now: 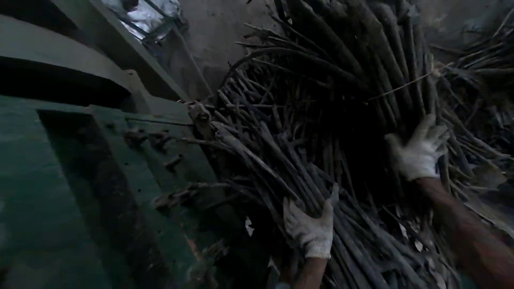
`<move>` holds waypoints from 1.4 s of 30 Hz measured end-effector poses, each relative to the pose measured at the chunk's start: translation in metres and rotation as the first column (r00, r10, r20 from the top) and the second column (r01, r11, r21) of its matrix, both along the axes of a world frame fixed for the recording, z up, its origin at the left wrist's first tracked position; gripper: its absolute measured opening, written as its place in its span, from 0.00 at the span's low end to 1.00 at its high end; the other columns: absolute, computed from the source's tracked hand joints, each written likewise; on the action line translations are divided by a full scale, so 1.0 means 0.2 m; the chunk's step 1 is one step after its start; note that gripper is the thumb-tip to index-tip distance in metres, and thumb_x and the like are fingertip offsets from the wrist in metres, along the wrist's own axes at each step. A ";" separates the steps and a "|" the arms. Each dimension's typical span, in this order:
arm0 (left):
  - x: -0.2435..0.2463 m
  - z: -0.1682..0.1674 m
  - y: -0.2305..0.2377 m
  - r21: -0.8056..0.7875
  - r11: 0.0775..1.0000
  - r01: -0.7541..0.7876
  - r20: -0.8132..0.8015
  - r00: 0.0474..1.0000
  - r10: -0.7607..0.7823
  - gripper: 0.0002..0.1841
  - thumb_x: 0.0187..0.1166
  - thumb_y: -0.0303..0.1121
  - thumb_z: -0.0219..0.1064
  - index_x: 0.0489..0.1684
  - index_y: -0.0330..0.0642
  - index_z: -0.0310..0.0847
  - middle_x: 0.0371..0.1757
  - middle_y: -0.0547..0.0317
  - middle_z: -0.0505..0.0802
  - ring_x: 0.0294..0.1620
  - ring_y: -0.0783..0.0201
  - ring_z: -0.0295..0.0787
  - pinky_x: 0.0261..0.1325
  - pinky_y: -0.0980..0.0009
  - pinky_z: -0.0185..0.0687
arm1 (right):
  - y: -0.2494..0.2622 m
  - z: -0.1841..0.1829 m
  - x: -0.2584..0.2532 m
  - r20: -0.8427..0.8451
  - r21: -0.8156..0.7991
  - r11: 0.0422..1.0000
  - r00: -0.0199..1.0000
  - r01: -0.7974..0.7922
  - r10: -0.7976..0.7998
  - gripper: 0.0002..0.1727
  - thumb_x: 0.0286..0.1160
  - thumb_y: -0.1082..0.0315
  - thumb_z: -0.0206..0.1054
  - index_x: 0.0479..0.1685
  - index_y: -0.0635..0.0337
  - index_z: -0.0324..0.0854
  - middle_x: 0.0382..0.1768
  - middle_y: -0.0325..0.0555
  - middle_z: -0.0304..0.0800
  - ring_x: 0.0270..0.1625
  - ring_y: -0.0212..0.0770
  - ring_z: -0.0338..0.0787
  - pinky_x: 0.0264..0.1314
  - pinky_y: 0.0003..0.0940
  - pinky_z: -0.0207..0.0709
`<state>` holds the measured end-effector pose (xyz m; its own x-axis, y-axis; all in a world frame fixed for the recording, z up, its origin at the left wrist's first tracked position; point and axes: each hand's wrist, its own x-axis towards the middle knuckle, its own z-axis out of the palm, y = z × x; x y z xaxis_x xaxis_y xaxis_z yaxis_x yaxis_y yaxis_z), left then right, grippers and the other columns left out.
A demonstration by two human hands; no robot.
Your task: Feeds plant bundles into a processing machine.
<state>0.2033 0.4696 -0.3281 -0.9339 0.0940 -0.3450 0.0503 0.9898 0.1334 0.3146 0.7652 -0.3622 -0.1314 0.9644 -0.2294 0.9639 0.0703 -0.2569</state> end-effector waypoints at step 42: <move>-0.33 0.08 -0.16 0.110 0.955 -0.274 0.289 0.928 0.234 0.72 0.36 0.78 0.82 0.91 0.50 0.54 0.62 0.46 0.92 0.59 0.51 0.92 0.60 0.47 0.90 | -1.90 0.54 0.40 0.206 -0.481 0.867 0.945 -0.128 0.253 0.87 0.12 0.31 0.91 0.97 0.33 0.44 0.90 0.63 0.55 0.62 0.73 0.86 0.50 0.69 0.86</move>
